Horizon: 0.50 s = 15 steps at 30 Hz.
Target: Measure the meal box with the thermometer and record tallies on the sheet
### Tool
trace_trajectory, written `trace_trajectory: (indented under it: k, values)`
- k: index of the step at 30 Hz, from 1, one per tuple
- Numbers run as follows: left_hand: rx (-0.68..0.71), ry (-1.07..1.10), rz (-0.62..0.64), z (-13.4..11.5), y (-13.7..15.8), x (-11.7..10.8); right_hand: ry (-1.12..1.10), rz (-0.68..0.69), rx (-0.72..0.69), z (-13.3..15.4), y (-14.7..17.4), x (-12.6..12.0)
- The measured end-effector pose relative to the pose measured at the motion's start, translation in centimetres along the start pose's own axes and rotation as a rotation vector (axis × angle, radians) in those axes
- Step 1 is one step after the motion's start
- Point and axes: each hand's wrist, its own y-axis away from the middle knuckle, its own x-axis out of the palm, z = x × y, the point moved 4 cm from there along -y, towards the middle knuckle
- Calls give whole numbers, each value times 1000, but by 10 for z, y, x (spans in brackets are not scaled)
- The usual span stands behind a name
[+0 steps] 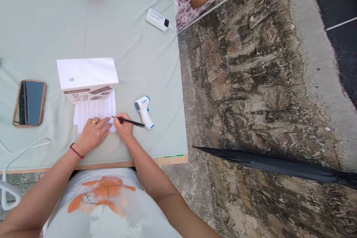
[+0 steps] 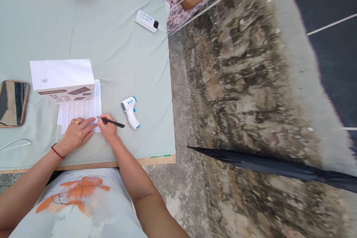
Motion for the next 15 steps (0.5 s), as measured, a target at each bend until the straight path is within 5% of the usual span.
trace_trajectory:
  k: [15]
  values:
    - [-4,13,11,1,0,2,32,-1,-49,4,-2,0]
